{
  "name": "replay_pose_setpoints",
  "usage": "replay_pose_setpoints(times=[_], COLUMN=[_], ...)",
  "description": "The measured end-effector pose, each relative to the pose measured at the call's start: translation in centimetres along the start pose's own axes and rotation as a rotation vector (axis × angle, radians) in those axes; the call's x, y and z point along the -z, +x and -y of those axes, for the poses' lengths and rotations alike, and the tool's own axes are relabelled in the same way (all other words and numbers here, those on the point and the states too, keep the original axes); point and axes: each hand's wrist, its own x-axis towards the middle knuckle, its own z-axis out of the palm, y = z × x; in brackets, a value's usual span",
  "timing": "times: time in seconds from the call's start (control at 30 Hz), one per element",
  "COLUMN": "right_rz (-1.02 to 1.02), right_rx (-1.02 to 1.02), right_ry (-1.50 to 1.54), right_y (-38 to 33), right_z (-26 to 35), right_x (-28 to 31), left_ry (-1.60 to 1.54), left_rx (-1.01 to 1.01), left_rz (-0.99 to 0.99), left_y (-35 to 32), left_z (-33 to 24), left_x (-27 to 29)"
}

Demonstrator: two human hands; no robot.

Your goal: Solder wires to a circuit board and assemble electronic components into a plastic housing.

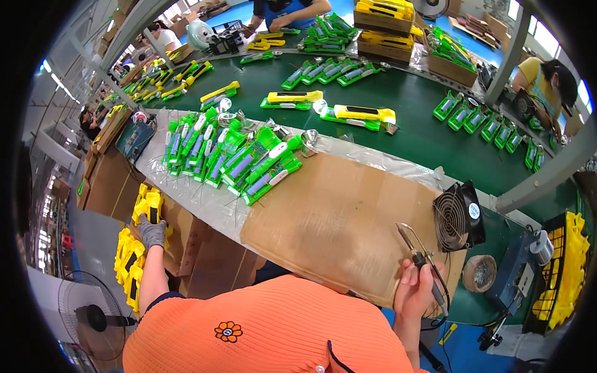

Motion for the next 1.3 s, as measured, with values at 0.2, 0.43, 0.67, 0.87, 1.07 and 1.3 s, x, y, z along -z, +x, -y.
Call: replay_pose_setpoints(times=[0.2,0.43,0.67,0.87,1.07,1.3], right_rz=[0.004,0.028,0.057,0.011,-0.049,-0.138], right_rx=[-0.015,-0.048,-0.025,0.114,0.211,0.236], right_ry=[-0.021,-0.019,0.009,0.024,-0.073,-0.114], right_y=[0.3,0.1,0.0,-1.1,-1.3,-1.3], right_z=[0.4,0.9,0.8,2.1,3.6,2.7], right_x=[-0.3,-0.6,-0.5,-0.1,0.5,2.7], left_ry=[-0.047,-0.026,-0.511,-0.544,0.006,-0.312], left_rx=[-0.040,-0.266,-1.233,-1.888,-2.150,-2.143], left_rz=[-0.117,-0.404,-0.382,-0.090,0.208,0.155], left_y=[0.9,0.4,-8.4,-20.6,-28.4,-27.8], left_z=[1.0,-2.0,-14.7,-28.1,-37.2,-36.4], left_x=[-1.0,4.0,13.4,15.6,11.0,11.3])
